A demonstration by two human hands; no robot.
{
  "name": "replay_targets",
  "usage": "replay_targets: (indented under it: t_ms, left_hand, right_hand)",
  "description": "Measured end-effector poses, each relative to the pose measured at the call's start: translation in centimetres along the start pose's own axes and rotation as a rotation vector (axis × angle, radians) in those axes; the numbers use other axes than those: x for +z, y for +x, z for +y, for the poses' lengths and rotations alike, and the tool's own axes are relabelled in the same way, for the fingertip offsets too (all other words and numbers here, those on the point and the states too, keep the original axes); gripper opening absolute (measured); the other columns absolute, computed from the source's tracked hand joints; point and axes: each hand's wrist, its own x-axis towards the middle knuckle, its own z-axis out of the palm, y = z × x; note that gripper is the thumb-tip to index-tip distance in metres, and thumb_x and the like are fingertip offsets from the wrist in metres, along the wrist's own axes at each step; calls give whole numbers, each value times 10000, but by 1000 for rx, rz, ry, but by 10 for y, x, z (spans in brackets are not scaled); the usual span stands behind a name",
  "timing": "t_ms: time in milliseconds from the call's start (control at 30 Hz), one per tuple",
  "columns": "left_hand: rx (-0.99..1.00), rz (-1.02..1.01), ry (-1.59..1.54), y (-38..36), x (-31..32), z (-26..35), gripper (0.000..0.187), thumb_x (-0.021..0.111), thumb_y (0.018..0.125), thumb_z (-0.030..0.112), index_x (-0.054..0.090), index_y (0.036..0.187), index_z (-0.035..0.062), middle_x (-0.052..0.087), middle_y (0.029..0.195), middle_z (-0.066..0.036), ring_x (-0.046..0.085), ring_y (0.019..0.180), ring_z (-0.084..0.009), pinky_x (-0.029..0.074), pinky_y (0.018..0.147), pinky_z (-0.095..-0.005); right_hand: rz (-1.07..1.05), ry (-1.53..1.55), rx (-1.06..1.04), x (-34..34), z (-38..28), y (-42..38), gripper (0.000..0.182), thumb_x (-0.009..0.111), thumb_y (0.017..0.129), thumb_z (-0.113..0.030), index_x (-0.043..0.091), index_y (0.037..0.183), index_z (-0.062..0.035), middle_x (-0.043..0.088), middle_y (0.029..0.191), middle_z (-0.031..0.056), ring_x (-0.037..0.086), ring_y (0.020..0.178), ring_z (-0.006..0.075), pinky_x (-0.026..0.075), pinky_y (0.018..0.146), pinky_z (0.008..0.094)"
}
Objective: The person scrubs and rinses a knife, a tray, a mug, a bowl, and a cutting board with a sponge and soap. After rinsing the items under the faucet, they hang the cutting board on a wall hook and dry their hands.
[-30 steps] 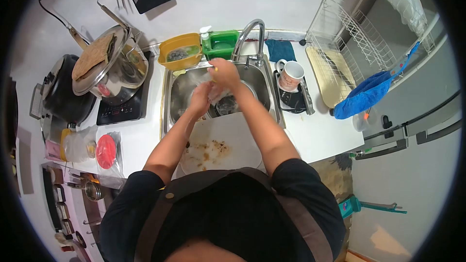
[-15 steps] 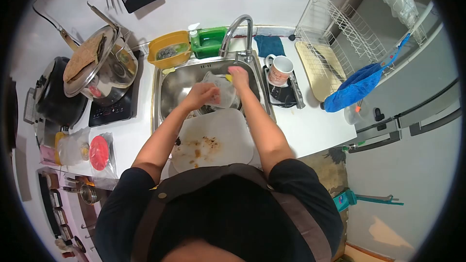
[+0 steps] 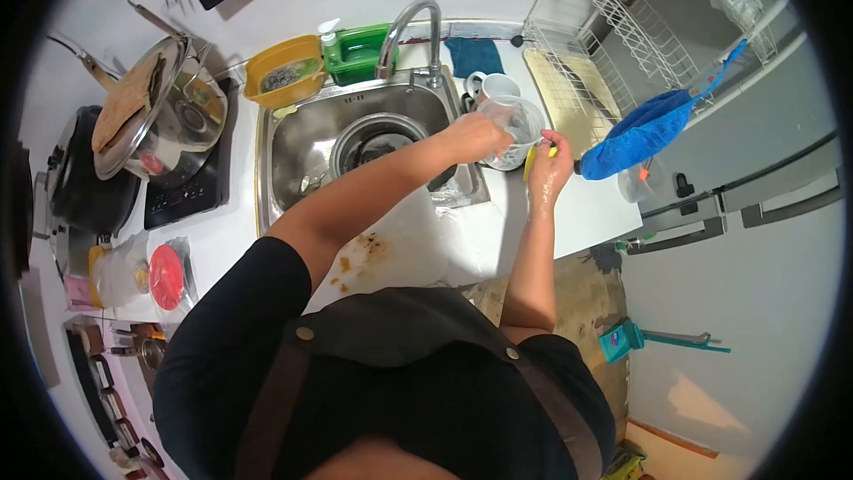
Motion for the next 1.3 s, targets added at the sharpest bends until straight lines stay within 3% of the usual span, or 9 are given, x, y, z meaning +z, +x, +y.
replay_targets:
  t_ms: [200,433,533,600,667,767,867,1067,1300]
  left_hand:
    - [-25,-181,192,11,22,-1,126,484,742,114,577,825,97,621,814,-89,588,852,-241,381,792,-382]
    - [-148,385,-184,-86,3,-59,334,621,715,202,537,994,39,544,1010,-143,497,974,-312,393,831,-392]
    - [-917,26,16,-165,25,-113,320,568,741,207,569,993,9,553,1054,-182,523,994,-311,411,859,-384]
    - [-1075,-415,76,-197,27,-120,286,564,743,222,613,930,11,582,993,-187,558,935,-312,437,818,-387]
    - [-811,-732,38,-231,81,-157,256,567,738,230,648,877,31,602,963,-171,586,888,-287,462,777,-371]
    - [-969,-751,-239,-247,132,-207,495,717,587,369,623,927,22,610,965,-128,583,896,-284,462,782,-375]
    - [-1150,-639,299,-230,123,-204,410,728,574,337,657,868,60,621,949,-105,596,882,-256,470,778,-358]
    - [-1302,-367,175,-216,100,-166,395,734,549,289,659,865,65,617,957,-125,595,897,-253,469,798,-339]
    - [-1218,-120,-182,-193,36,-142,308,505,717,82,570,1018,65,546,1050,-205,529,988,-326,434,830,-370]
  right_hand:
    - [38,-115,-65,-8,12,-14,108,527,755,-43,585,841,-12,587,822,115,544,796,219,396,775,296]
    - [-124,133,-113,18,-32,-45,82,552,758,-37,581,833,-24,580,795,62,526,764,145,405,729,256]
    - [-282,262,-63,41,-50,-60,71,556,761,-31,577,828,-25,586,792,50,520,760,120,405,719,240]
    - [-390,274,-8,54,-61,-70,60,554,765,-26,576,820,-27,587,793,40,517,760,105,402,721,235]
    - [-469,267,-38,70,-51,-78,60,550,766,-27,576,820,-29,578,767,28,516,740,96,409,690,229]
    - [-582,307,60,75,-67,-92,65,544,770,-33,580,824,-28,572,752,24,512,660,83,416,604,223]
    - [-664,222,63,72,-57,-95,57,553,769,-35,583,818,-35,568,732,8,503,644,71,413,581,216]
    - [-584,311,136,86,-38,-92,66,544,780,-35,572,840,-37,579,770,28,517,690,83,420,606,213]
    - [-811,477,702,140,-42,-70,355,587,735,-181,312,937,-80,429,815,97,511,644,214,487,474,314]
